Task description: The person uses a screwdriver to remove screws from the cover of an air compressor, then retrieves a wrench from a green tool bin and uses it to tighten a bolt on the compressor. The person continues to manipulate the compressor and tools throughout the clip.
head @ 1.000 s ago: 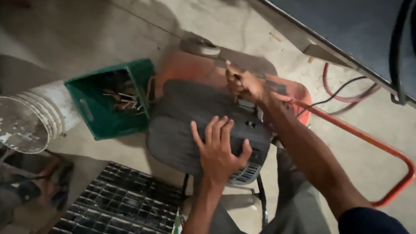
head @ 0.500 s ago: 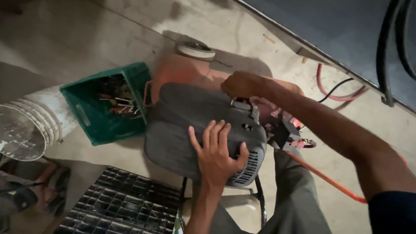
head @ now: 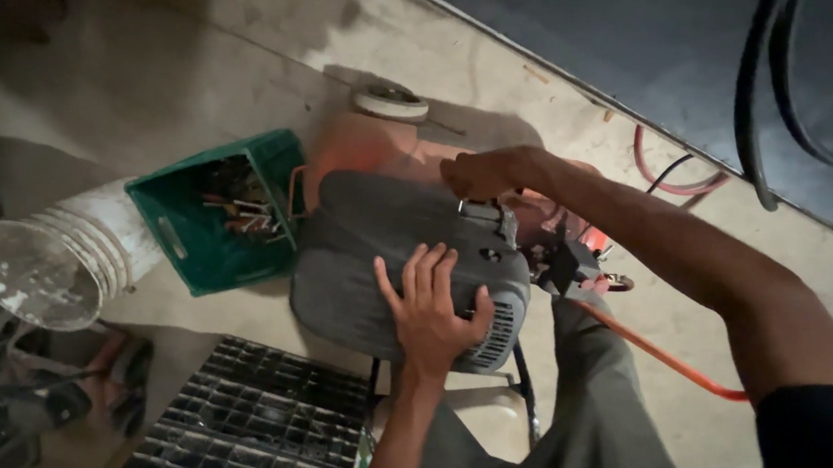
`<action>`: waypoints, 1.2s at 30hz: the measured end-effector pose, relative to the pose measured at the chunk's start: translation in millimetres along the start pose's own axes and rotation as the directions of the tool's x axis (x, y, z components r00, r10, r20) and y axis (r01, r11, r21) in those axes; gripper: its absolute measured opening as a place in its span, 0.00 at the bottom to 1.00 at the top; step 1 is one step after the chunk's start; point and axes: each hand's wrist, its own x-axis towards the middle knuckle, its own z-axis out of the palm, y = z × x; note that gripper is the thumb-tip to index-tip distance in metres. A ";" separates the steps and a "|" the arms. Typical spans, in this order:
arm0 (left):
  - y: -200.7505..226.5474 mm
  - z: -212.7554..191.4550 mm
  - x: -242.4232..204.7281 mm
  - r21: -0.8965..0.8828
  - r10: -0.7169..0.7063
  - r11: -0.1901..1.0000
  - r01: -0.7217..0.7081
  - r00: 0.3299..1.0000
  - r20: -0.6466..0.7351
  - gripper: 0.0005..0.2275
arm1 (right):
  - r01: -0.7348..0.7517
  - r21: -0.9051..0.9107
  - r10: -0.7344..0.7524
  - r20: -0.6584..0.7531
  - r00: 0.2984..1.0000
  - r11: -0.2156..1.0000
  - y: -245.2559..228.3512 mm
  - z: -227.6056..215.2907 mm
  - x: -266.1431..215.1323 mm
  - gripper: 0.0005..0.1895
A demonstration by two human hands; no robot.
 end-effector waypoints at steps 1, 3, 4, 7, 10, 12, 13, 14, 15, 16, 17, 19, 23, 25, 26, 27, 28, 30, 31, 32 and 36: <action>-0.7 -0.6 5.0 -0.001 0.014 1.000 -0.014 1.000 0.002 0.22 | 0.001 0.007 -0.001 -0.012 1.000 1.000 4.0 -1.8 -2.7 0.14; 2.5 -6.4 4.8 -0.020 -0.003 1.000 0.003 0.999 0.033 0.21 | 0.173 0.101 -0.168 -0.055 0.984 0.980 13.3 8.3 -9.8 0.07; 2.2 -7.6 5.9 -0.020 0.005 1.000 -0.004 0.999 0.044 0.21 | 0.175 0.112 -0.169 -0.060 0.984 0.978 8.1 6.7 -16.1 0.07; 5.2 -13.6 4.9 -0.025 0.002 1.000 0.001 0.996 0.088 0.20 | 0.361 0.025 -0.350 -0.195 0.916 0.932 12.2 21.0 -15.1 0.13; -2.5 -12.4 20.0 -0.072 -0.029 0.997 0.039 0.991 0.130 0.19 | 0.446 0.049 -0.409 -0.322 0.854 0.894 46.2 52.7 23.8 0.21; -16.1 -9.0 33.3 -0.074 -0.065 0.993 0.091 0.953 0.297 0.12 | 0.027 -0.343 -0.228 -0.561 0.796 0.939 63.6 86.0 34.3 0.27; -34.5 2.3 45.1 -0.074 -0.065 0.993 0.091 0.951 0.303 0.12 | 0.028 -0.338 -0.225 -0.561 0.797 0.941 58.2 87.2 36.8 0.27; -52.2 14.3 57.0 0.014 -0.071 0.997 0.073 0.875 0.479 0.13 | -0.041 -0.382 -0.203 -0.576 0.792 0.923 53.5 87.9 38.2 0.35; -69.9 26.5 68.5 0.096 -0.091 0.995 0.039 0.767 0.635 0.13 | -0.110 -0.422 -0.181 -0.591 0.786 0.900 48.7 88.7 39.6 0.42; -82.6 45.1 80.4 0.094 -0.091 0.995 0.040 0.763 0.640 0.13 | -0.112 -0.418 -0.175 -0.589 0.789 0.901 34.6 81.8 21.6 0.42; -95.3 63.8 92.3 0.086 -0.120 0.993 0.084 0.612 0.781 0.15 | -0.050 -0.146 -0.045 -0.587 0.808 0.988 20.3 74.6 3.7 0.32; -109.5 89.2 113.0 0.094 -0.140 0.988 0.123 0.440 0.887 0.18 | 0.010 0.140 0.069 -0.552 0.831 0.990 17.2 65.3 -4.4 0.23; -119.1 128.7 125.4 -0.034 -0.042 0.923 0.383 0.188 0.981 0.23 | 0.263 0.448 0.085 -0.621 0.779 0.855 66.2 76.8 30.1 0.20; -125.9 143.6 125.1 -0.022 -0.060 0.913 0.408 0.186 0.981 0.23 | 0.401 0.479 0.030 -0.670 0.742 0.781 61.3 82.2 21.7 0.15; -127.2 144.9 125.0 -0.109 -0.007 0.832 0.544 0.207 0.978 0.19 | 0.488 0.555 0.079 -0.710 0.700 0.673 43.9 83.9 2.5 0.17; -128.4 146.3 124.9 -0.192 0.043 0.724 0.663 0.235 0.971 0.16 | 0.571 0.610 0.135 -0.739 0.659 0.550 26.6 85.5 -16.8 0.20; -124.4 143.3 125.8 -0.194 0.044 0.724 0.662 0.237 0.971 0.16 | 0.572 0.608 0.135 -0.741 0.658 0.551 20.6 85.7 -20.0 0.20; -116.7 136.6 127.2 -0.238 0.016 0.641 0.729 0.298 0.955 0.13 | 0.601 0.615 0.134 -0.747 0.651 0.511 7.8 87.0 -26.4 0.16; -119.3 143.1 122.8 -0.237 0.016 0.643 0.728 0.297 0.955 0.13 | 0.602 0.615 0.134 -0.748 0.650 0.509 5.6 87.6 -22.5 0.16; -120.7 151.6 118.8 -0.229 -0.031 0.637 0.736 0.321 0.947 0.16 | 0.632 0.588 0.124 -0.774 0.622 0.505 5.0 87.7 -19.6 0.16; -60.5 101.9 148.8 -0.265 -0.056 0.737 0.621 0.448 0.892 0.27 | 0.615 0.601 0.146 -0.765 0.627 0.510 -4.9 73.9 -41.1 0.21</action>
